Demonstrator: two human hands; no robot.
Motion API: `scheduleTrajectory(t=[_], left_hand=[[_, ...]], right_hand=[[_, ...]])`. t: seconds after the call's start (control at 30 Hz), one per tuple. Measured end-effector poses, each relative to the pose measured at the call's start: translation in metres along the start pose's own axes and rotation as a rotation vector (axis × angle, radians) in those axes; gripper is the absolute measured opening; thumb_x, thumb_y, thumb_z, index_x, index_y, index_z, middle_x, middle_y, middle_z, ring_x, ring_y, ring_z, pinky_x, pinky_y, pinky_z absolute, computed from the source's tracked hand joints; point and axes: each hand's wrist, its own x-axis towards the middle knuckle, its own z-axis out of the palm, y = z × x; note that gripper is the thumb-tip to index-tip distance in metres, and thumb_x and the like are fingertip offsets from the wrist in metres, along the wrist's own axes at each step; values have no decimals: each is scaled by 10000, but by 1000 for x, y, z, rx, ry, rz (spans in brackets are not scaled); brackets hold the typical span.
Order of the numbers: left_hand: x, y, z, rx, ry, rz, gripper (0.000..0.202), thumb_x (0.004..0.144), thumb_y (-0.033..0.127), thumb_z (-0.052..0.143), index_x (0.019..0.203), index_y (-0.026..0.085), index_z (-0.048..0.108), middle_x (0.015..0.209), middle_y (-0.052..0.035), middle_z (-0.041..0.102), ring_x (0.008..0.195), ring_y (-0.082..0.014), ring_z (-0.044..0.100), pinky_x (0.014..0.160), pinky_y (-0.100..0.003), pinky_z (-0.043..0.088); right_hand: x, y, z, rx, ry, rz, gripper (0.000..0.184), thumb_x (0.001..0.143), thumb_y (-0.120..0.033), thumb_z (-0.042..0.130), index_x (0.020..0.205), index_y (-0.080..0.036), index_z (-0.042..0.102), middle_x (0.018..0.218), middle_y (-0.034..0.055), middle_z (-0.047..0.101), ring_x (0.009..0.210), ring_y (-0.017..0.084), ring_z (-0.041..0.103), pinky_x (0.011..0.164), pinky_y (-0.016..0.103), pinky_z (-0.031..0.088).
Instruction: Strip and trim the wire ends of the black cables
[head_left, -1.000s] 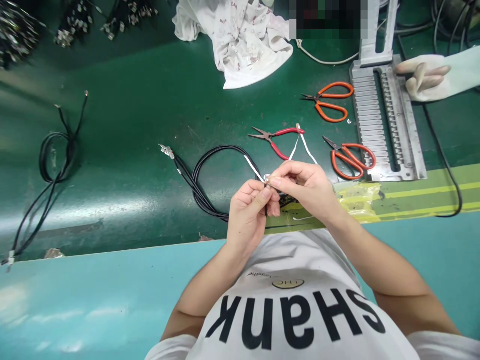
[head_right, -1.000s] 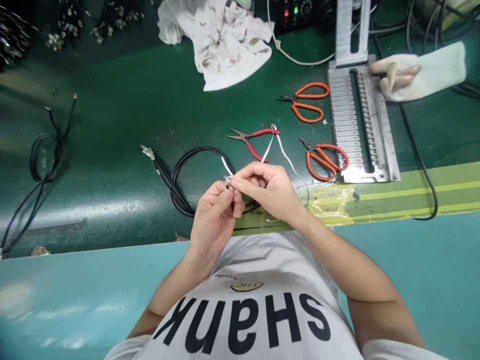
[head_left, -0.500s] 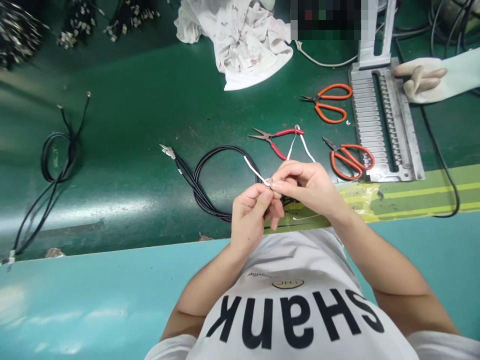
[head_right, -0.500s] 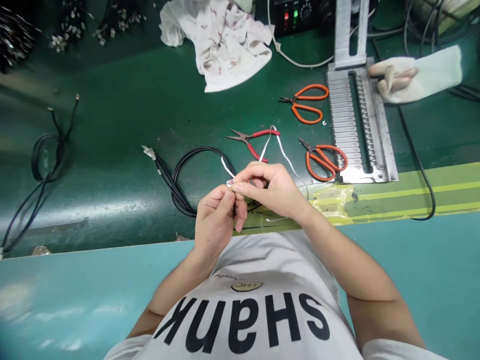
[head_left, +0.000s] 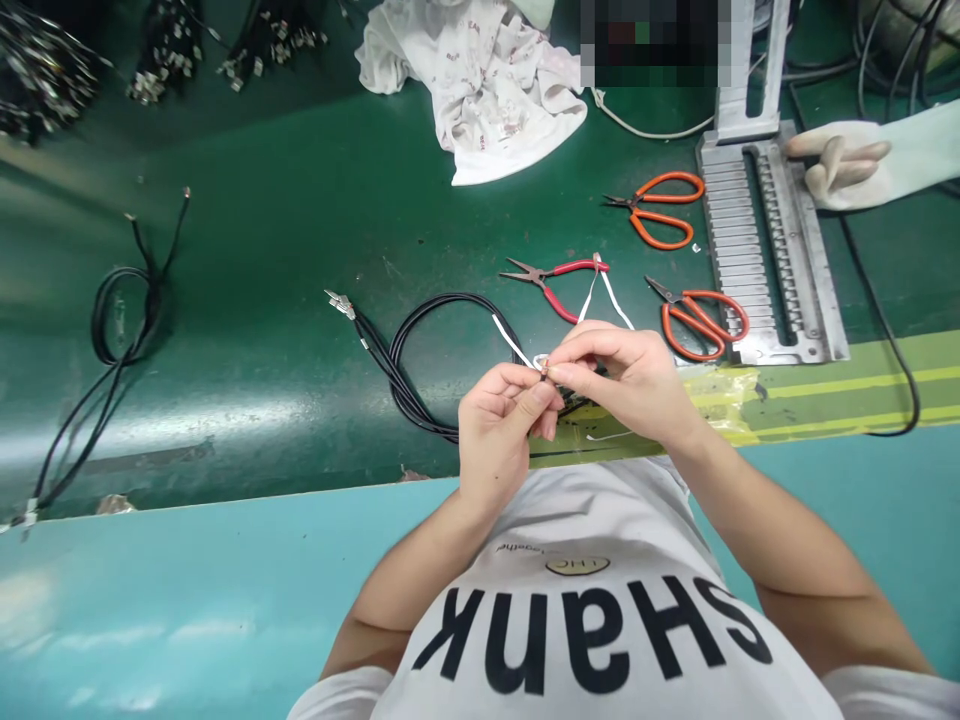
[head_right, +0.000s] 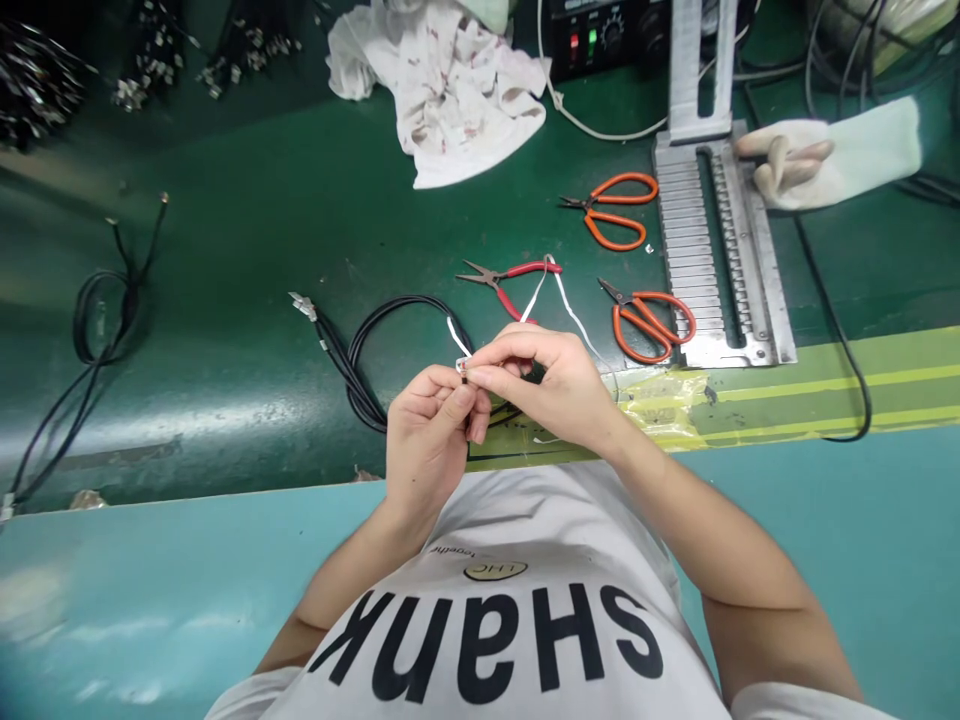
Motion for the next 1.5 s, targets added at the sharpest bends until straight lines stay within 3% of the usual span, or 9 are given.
scheduleTrajectory(t=[0.47, 0.67, 0.83, 0.93, 1.07, 1.27, 1.33, 1.4, 1.5], left_hand=[[0, -2, -5, 20, -51, 50, 177, 943, 286, 646, 824, 158, 618, 653, 0, 665, 516, -103, 615, 525, -214, 405], [1, 1, -9, 105, -101, 30, 200, 970, 327, 602, 873, 162, 658, 593, 18, 632, 443, -94, 576, 482, -216, 400], [3, 0, -9, 105, -94, -22, 215, 943, 358, 638, 871, 156, 661, 583, 24, 603, 416, -72, 502, 422, -202, 367], [5, -2, -8, 91, -87, -44, 242, 918, 383, 671, 832, 157, 651, 583, 21, 604, 410, -69, 485, 415, -198, 369], [6, -5, -7, 93, -108, -60, 255, 920, 391, 666, 831, 152, 651, 566, 20, 593, 403, -72, 501, 435, -200, 375], [4, -5, -9, 85, -195, -123, 209, 921, 361, 665, 890, 171, 584, 619, 20, 607, 463, -91, 545, 452, -197, 368], [2, -5, -8, 74, -219, -164, 241, 885, 369, 711, 935, 189, 559, 665, 29, 594, 486, -71, 481, 450, -178, 325], [-1, -4, -5, 86, -240, -148, 287, 850, 371, 751, 1018, 194, 599, 694, 31, 548, 553, -75, 451, 485, -179, 322], [-6, -1, -1, 197, -290, -117, 351, 880, 412, 706, 1146, 183, 694, 712, 3, 517, 608, -98, 420, 518, -211, 309]], right_hand=[[6, 7, -1, 72, -57, 71, 68, 859, -268, 749, 885, -219, 787, 871, 28, 705, 790, 152, 638, 703, 290, 503], [4, 2, -1, -20, -63, -26, 59, 884, -211, 698, 884, -193, 754, 867, 41, 700, 793, 155, 634, 715, 301, 500], [0, -5, 2, -228, 16, -134, 75, 885, -202, 660, 843, -203, 721, 763, 14, 662, 664, 127, 556, 614, 279, 461], [-1, -6, 5, -178, 44, -21, 87, 878, -220, 654, 808, -205, 702, 744, 8, 669, 641, 125, 561, 589, 268, 468], [-1, 2, 4, 121, -17, 232, 82, 848, -264, 700, 796, -201, 706, 723, -2, 698, 651, 133, 631, 629, 265, 522], [17, -4, -17, 182, -133, 306, 198, 831, -370, 763, 878, -178, 758, 784, 11, 726, 705, 120, 643, 681, 257, 514], [41, -21, -30, 71, -132, 245, 209, 819, -367, 777, 862, -164, 757, 758, 14, 715, 674, 114, 621, 653, 256, 495], [73, -40, -41, -54, -100, 85, 180, 843, -332, 759, 880, -157, 740, 719, 12, 701, 646, 114, 616, 627, 261, 483], [128, -56, -53, -201, 86, -238, 169, 880, -221, 706, 1039, -202, 648, 700, -41, 652, 677, 129, 656, 677, 271, 498]])
